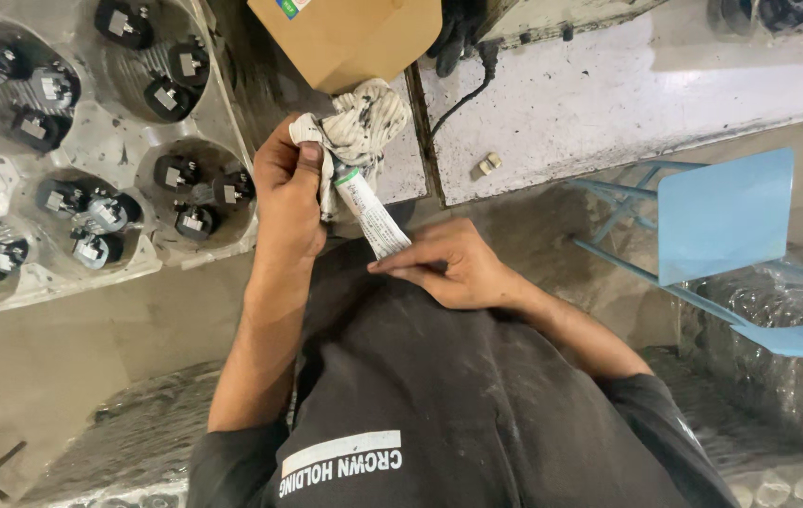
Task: The person picks black electrical plug connectors one at a time from a plastic tray and squeezes a bead of adhesive from a tube onto each connector, then places the treated connector back into the tray. Around 00:30 they wipe the adhesive tube nozzle with a cloth before resuming application.
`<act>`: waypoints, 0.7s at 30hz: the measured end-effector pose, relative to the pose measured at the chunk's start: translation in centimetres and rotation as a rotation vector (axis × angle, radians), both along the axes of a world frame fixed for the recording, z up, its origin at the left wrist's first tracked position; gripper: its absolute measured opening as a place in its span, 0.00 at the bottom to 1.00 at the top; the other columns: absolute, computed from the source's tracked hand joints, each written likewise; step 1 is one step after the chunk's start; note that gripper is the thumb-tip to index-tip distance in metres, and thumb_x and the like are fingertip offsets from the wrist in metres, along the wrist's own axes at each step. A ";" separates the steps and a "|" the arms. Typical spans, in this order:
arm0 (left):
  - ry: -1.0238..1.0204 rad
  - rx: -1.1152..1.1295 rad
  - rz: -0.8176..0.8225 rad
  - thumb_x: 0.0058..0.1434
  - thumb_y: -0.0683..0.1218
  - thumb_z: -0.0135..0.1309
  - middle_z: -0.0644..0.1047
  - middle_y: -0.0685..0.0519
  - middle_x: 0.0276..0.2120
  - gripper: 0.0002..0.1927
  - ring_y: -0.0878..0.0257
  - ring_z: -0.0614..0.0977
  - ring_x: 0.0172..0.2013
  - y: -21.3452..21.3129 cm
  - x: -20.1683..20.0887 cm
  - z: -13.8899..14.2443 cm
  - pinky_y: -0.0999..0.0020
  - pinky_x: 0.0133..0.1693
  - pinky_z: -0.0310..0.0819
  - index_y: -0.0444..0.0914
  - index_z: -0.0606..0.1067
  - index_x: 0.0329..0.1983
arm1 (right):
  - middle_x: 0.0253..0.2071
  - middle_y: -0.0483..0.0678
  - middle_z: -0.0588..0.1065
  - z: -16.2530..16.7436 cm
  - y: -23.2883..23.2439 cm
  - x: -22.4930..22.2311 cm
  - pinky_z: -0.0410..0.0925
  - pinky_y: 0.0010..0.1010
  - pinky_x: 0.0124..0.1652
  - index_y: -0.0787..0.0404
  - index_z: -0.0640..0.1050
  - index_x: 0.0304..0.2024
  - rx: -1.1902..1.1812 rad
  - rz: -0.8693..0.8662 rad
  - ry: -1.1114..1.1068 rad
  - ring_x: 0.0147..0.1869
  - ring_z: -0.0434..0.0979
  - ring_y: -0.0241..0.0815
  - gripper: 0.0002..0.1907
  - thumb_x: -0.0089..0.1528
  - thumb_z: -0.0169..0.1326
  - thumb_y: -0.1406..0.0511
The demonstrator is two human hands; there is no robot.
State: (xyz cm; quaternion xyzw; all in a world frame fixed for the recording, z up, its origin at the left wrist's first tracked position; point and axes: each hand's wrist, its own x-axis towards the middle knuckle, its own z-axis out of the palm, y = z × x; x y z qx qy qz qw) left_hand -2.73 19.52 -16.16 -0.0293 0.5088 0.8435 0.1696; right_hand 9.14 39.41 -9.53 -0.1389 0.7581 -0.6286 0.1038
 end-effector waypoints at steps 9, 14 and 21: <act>0.006 0.021 -0.009 0.76 0.42 0.51 0.79 0.55 0.42 0.08 0.69 0.77 0.42 -0.9 0.6 0.6 0.72 0.48 0.73 0.32 0.75 0.52 | 0.30 0.52 0.78 2.6 0.5 -0.6 0.69 0.35 0.33 0.54 0.83 0.54 0.104 0.099 0.046 0.33 0.80 0.47 0.18 0.62 0.59 0.73; -0.115 0.050 -0.073 0.75 0.44 0.51 0.81 0.53 0.41 0.10 0.67 0.79 0.40 -1.6 1.0 2.4 0.70 0.45 0.76 0.32 0.75 0.51 | 0.36 0.48 0.75 5.2 0.9 -0.8 0.73 0.40 0.41 0.53 0.79 0.58 0.167 0.194 0.462 0.43 0.79 0.52 0.22 0.61 0.64 0.68; -0.210 0.079 -0.129 0.74 0.45 0.52 0.82 0.52 0.44 0.13 0.66 0.80 0.42 -1.5 2.1 4.3 0.70 0.46 0.76 0.31 0.76 0.54 | 0.30 0.43 0.69 6.1 1.9 -3.1 0.72 0.36 0.37 0.48 0.82 0.56 0.204 0.261 0.850 0.38 0.77 0.46 0.21 0.60 0.64 0.68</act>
